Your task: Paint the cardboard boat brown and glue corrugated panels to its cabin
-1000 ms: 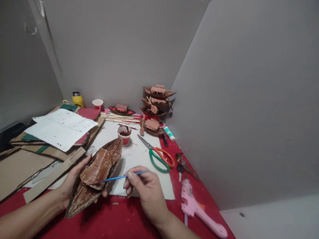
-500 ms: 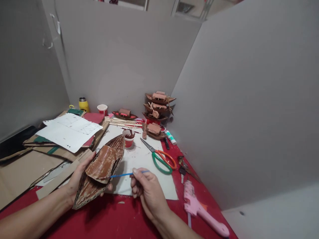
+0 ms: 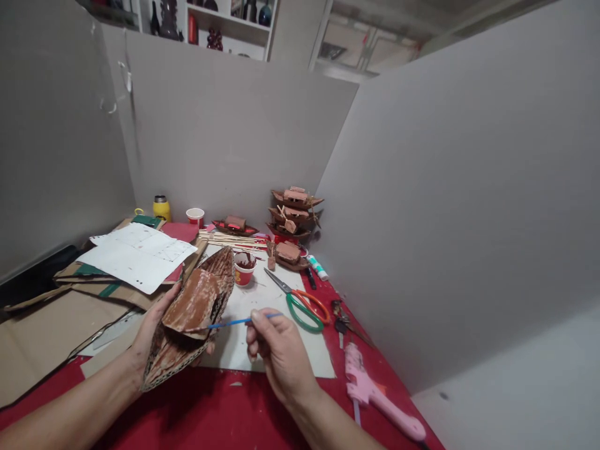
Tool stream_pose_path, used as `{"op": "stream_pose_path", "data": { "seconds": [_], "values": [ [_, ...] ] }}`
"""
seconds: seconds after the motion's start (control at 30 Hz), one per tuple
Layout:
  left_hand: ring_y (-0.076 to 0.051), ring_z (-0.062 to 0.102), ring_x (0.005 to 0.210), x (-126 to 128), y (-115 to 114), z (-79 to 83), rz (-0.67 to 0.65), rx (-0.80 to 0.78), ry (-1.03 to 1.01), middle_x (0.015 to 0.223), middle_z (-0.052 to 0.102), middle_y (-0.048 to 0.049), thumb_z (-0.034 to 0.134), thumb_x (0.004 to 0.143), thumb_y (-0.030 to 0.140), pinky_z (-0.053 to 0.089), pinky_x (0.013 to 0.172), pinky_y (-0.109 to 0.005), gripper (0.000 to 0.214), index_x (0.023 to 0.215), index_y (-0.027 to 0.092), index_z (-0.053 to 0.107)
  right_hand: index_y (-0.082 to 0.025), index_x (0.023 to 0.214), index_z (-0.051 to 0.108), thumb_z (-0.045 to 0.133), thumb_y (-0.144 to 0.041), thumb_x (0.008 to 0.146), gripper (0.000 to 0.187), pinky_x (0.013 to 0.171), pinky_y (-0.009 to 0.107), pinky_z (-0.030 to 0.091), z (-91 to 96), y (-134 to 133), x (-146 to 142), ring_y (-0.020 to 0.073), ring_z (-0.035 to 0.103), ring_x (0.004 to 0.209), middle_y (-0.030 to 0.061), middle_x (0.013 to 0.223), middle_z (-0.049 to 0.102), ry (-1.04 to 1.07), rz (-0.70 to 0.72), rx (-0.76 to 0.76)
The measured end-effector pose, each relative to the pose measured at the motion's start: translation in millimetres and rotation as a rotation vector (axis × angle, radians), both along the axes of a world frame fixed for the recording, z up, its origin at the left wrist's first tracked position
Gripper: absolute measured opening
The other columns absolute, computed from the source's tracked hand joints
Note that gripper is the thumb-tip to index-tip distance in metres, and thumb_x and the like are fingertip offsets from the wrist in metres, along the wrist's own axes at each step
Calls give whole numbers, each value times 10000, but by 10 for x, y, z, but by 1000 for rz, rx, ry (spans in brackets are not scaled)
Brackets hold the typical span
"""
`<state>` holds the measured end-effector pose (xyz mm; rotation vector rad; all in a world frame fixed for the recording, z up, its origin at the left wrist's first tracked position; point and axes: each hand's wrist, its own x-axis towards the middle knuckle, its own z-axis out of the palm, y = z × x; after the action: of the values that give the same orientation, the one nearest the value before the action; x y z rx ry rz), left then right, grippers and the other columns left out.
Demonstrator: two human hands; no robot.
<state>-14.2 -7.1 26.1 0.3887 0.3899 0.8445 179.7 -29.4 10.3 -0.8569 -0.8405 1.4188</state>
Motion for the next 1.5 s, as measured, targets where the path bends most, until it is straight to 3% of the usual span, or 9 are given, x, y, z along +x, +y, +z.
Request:
{"op": "stream_pose_path", "data": {
  "seconds": [0.2,0.37,0.5,0.67,0.87,1.2,1.37,1.5],
  "values": [
    [-266,689,649,-25,20,16,37,23,-17,835,742,-161,462,894,506,566,551,-388,504,1024,62,665,-157,672,662,831,-354,675,260,385,155,389,37,-24,239,55,470,411,-34,522,587,14,-97,54],
    [-256,677,560,-32,39,-18,-68,11,77,753,731,-179,415,887,578,545,506,-358,564,956,78,667,-185,790,715,790,-361,732,200,423,190,449,100,-63,225,94,556,470,-1,588,651,-66,-17,211],
    [-267,695,593,-39,52,-22,-46,-27,92,773,737,-168,417,897,555,554,478,-357,537,1030,87,646,-185,820,725,752,-347,784,168,474,214,497,60,-64,318,108,590,508,14,626,679,-178,-15,276],
    [-265,704,603,-31,52,-38,-68,-19,62,810,740,-185,429,895,554,568,489,-359,544,1033,78,652,-189,828,724,741,-342,798,157,477,216,499,69,-93,419,108,588,505,8,617,675,-177,-48,294],
    [-257,691,585,26,48,-82,-105,-24,63,786,740,-157,421,893,560,547,473,-348,567,1039,70,667,-196,852,720,712,-335,827,142,505,235,511,37,-99,295,118,600,530,13,644,688,-198,18,310],
    [-245,668,552,56,4,-25,-91,-39,70,737,731,-142,371,914,547,510,438,-326,585,989,62,689,-192,854,716,709,-328,832,139,513,234,504,2,-74,316,117,597,529,12,634,682,-215,-12,305],
    [-233,661,549,76,-10,-31,-101,-43,30,745,733,-124,447,899,502,522,484,-338,504,991,69,690,-198,869,715,691,-310,851,115,528,235,512,15,-104,287,120,608,547,16,655,689,-221,52,308],
    [-239,672,568,57,-10,-58,-96,-65,38,742,736,-140,463,886,531,533,508,-342,522,950,71,702,-201,857,721,685,-303,857,108,533,229,512,66,-122,389,117,602,542,12,647,685,-296,0,322]
  ]
}}
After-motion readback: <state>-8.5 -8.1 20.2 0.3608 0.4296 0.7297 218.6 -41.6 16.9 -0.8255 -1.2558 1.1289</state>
